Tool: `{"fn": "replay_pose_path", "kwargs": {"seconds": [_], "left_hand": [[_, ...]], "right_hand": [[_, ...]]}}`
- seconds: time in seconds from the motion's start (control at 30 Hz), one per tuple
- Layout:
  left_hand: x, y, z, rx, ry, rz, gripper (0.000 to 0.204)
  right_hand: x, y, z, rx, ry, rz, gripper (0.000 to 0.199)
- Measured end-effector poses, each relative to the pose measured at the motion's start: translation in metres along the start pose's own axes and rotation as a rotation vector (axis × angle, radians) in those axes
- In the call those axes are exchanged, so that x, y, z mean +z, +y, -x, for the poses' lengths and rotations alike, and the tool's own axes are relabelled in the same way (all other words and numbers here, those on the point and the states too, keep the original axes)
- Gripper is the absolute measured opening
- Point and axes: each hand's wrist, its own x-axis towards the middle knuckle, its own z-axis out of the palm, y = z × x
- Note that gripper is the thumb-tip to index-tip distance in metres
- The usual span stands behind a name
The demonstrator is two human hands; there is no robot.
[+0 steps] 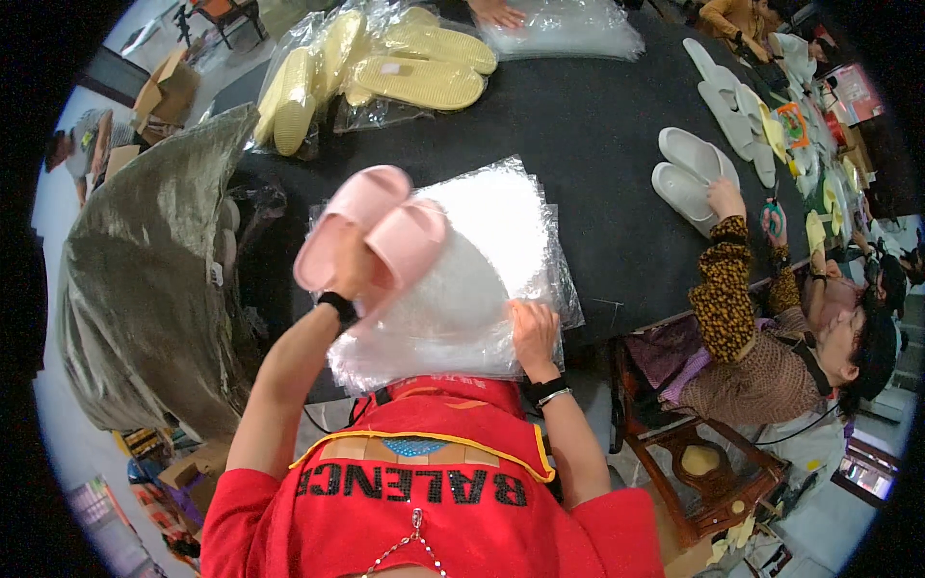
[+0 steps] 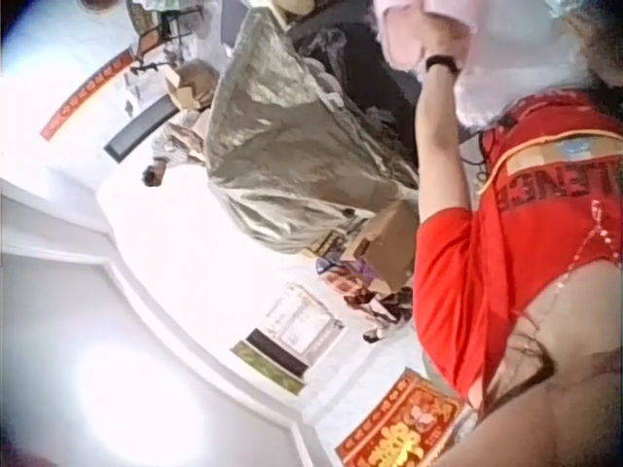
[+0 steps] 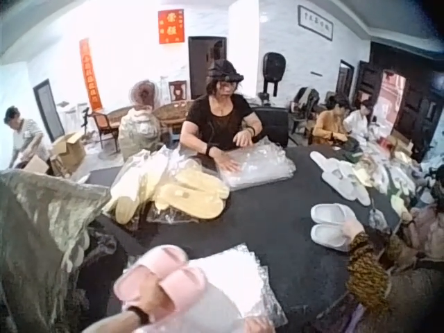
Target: The recorder is packing various colors of sandals into plastic bags at a communal work table.
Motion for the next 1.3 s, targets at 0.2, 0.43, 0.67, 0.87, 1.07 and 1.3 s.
{"fn": "replay_pose_path", "kwargs": {"seconds": [0.2, 0.43, 0.67, 0.87, 1.07, 1.3], "left_hand": [[-0.105, 0.042, -0.032, 0.029, 0.135, -0.242, 0.023], [0.001, 0.154, -0.002, 0.409, -0.275, -0.011, 0.021], [0.041, 0.116, -0.006, 0.297, -0.297, -0.013, 0.018], [-0.06, 0.001, -0.033, -0.208, -0.072, -0.279, 0.018], [-0.083, 0.072, 0.015, 0.205, -0.241, -0.259, 0.029], [-0.057, 0.026, 0.072, 0.355, -0.293, -0.175, 0.032]], "right_hand": [[-0.028, -0.027, -0.018, -0.107, 0.039, 0.272, 0.024], [-0.004, -0.041, -0.014, -0.364, -0.588, 0.049, 0.061], [0.015, -0.015, 0.001, -0.409, -0.541, 0.128, 0.069], [0.006, -0.021, -0.01, -0.434, -0.593, 0.068, 0.068], [-0.002, -0.031, -0.015, -0.319, -0.536, 0.038, 0.092], [0.007, -0.027, -0.021, -0.233, -0.679, 0.099, 0.104]]}}
